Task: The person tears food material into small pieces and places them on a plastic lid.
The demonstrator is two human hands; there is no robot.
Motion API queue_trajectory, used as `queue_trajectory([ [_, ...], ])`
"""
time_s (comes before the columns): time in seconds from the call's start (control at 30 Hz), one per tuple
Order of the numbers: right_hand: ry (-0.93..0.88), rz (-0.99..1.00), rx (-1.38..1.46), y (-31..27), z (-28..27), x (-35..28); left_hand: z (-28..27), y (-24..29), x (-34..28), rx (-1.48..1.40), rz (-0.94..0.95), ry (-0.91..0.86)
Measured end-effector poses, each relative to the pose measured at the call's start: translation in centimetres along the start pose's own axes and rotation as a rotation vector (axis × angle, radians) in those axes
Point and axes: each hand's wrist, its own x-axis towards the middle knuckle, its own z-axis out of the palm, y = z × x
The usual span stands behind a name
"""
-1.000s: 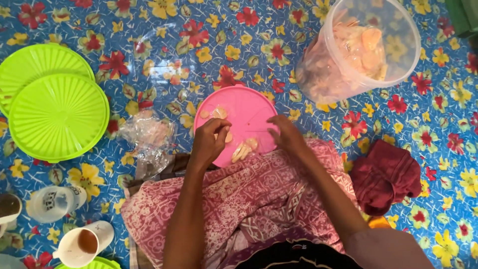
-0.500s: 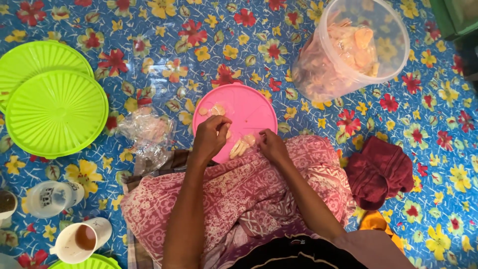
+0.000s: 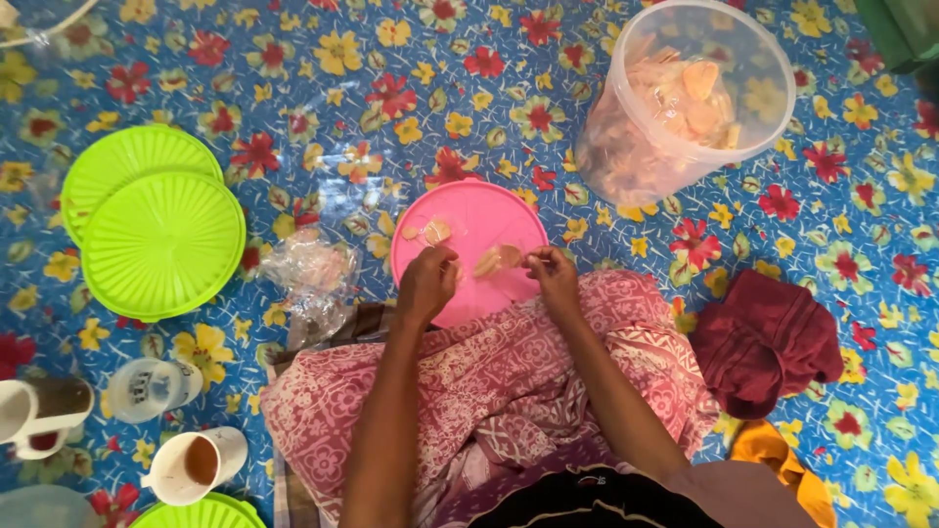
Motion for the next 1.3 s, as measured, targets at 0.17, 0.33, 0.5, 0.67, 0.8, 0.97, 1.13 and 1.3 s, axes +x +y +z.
queue_trajectory([
  [0.17, -0.097, 0.078, 0.118, -0.4, 0.2, -0.7, -2.1, 7.2, -1.0, -0.079, 0.074, 0.006],
  [0.33, -0.218, 0.153, 0.116, -1.4, 0.7, -1.5, 0.9, 5.9, -1.6, -0.123, 0.083, -0.113],
  [0.5, -0.253, 0.145, 0.148, -1.9, 0.5, -1.8, 3.1, 3.9, -1.5, 0.050, 0.063, -0.048],
  [0.67, -0.176, 0.159, 0.227, -1.2, 0.1, -1.3, 5.1, -0.6, -1.3, 0.144, -0.009, -0.094],
  [0.8, -0.114, 0.200, 0.398, 1.2, -0.9, -0.2, 4.7, -1.6, -1.6, 0.216, -0.188, -0.130],
  [0.97, -0.106, 0.209, 0.478, 1.7, -1.3, 0.2, 3.2, -0.8, -1.6, 0.310, -0.200, -0.034],
  [1.13, -0.119, 0.220, 0.486, 3.0, -1.3, 0.6, 0.5, 1.4, -2.4, 0.220, -0.196, -0.013],
  [1.3, -0.154, 0.204, 0.434, 3.3, -1.2, 0.7, -2.3, 3.9, -2.9, 0.110, -0.038, 0.019],
])
